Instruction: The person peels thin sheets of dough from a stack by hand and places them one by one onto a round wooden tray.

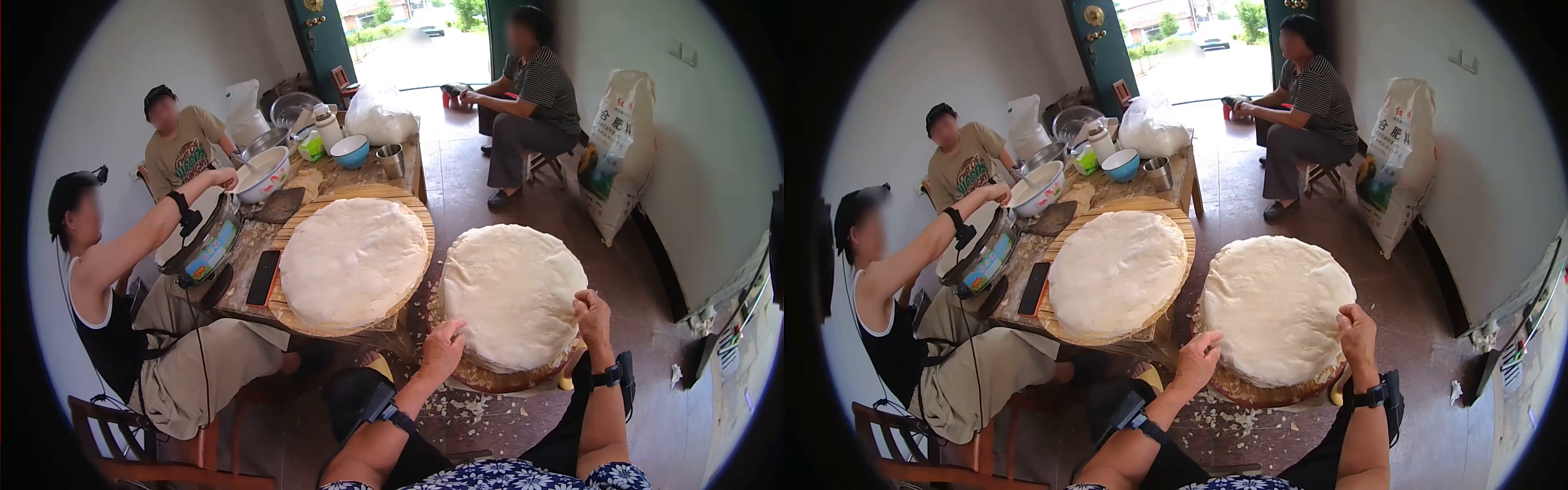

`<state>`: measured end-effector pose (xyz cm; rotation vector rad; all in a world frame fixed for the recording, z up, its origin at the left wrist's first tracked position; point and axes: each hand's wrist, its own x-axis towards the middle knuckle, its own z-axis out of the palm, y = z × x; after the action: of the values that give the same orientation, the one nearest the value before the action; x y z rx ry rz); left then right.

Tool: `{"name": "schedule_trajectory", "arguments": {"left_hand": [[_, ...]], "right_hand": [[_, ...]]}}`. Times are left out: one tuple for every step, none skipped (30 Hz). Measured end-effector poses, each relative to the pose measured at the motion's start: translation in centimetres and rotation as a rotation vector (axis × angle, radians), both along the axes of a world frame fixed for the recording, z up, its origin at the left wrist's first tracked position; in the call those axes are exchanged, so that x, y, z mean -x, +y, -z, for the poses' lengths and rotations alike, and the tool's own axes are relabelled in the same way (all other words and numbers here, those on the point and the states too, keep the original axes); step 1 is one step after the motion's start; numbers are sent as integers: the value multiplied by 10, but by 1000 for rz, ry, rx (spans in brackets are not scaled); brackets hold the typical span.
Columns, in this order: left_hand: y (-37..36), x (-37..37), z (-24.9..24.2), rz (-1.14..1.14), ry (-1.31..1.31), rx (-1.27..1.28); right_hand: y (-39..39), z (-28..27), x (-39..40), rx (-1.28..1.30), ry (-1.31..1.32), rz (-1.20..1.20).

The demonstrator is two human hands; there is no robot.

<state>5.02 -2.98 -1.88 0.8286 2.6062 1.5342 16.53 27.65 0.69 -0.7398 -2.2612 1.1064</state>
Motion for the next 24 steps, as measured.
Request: {"name": "schedule_trajectory", "arguments": {"left_hand": [[0, -1, -3, -1, -10, 4], [0, -1, -2, -12, -8, 6], [3, 6, -3, 0, 5, -4], [2, 6, -2, 9, 7, -9], [1, 6, -1, 9, 5, -1], [0, 6, -2, -3, 7, -1], [0, 6, -4, 4, -6, -5], [0, 6, -5, 12, -19, -10], [-1, 6, -6, 17, -19, -13], [-2, 6, -6, 9, -17, -19], [-3, 7, -7, 7, -11, -25], [-3, 7, -7, 7, -5, -32], [-3, 7, -7, 3, -4, -39], [-4, 7, -8, 1, 12, -42], [-5, 7, -8, 0, 28, -44], [-6, 7, -9, -4, 31, -50], [-7, 7, -10, -10, 27, -54], [-7, 7, -10, -17, 24, -59], [-8, 7, -11, -19, 26, -65], [-10, 8, -12, -16, 28, -75], [-11, 8, -12, -12, 30, -85], [-12, 8, -13, -14, 32, -91], [-12, 8, -13, -19, 29, -103], [-13, 8, -13, -23, 26, -115]], "right_hand": [[0, 0, 0, -14, -1, 1], [-1, -2, -1, -12, 0, -9], [-1, -6, 4, 9, 2, 2], [-2, -6, 5, 36, -7, 10], [0, -1, 5, 35, 4, 2], [0, 1, 5, 35, 5, -11], [0, 1, 4, 35, 14, -9], [-2, 1, 4, 34, 23, -6], [-7, -4, 2, 34, 18, 1], [-10, -6, 1, 28, 19, -7], [-13, -7, 0, 36, 31, -18], [-15, -10, -1, 43, 41, -26], [-18, -15, -1, 35, 42, -30], [-23, -19, -1, 62, 50, -28], [-28, -23, -1, 89, 59, -26], [-32, -26, -1, 83, 61, -29], [-36, -30, -1, 73, 64, -32], [-39, -32, -1, 63, 67, -35], [-43, -34, -1, 56, 69, -38], [-46, -34, -1, 69, 83, -55], [-49, -34, -1, 82, 97, -72], [-52, -34, -1, 76, 99, -74], [-54, -35, -2, 66, 99, -86], [-57, -37, -1, 56, 98, -97]]}}
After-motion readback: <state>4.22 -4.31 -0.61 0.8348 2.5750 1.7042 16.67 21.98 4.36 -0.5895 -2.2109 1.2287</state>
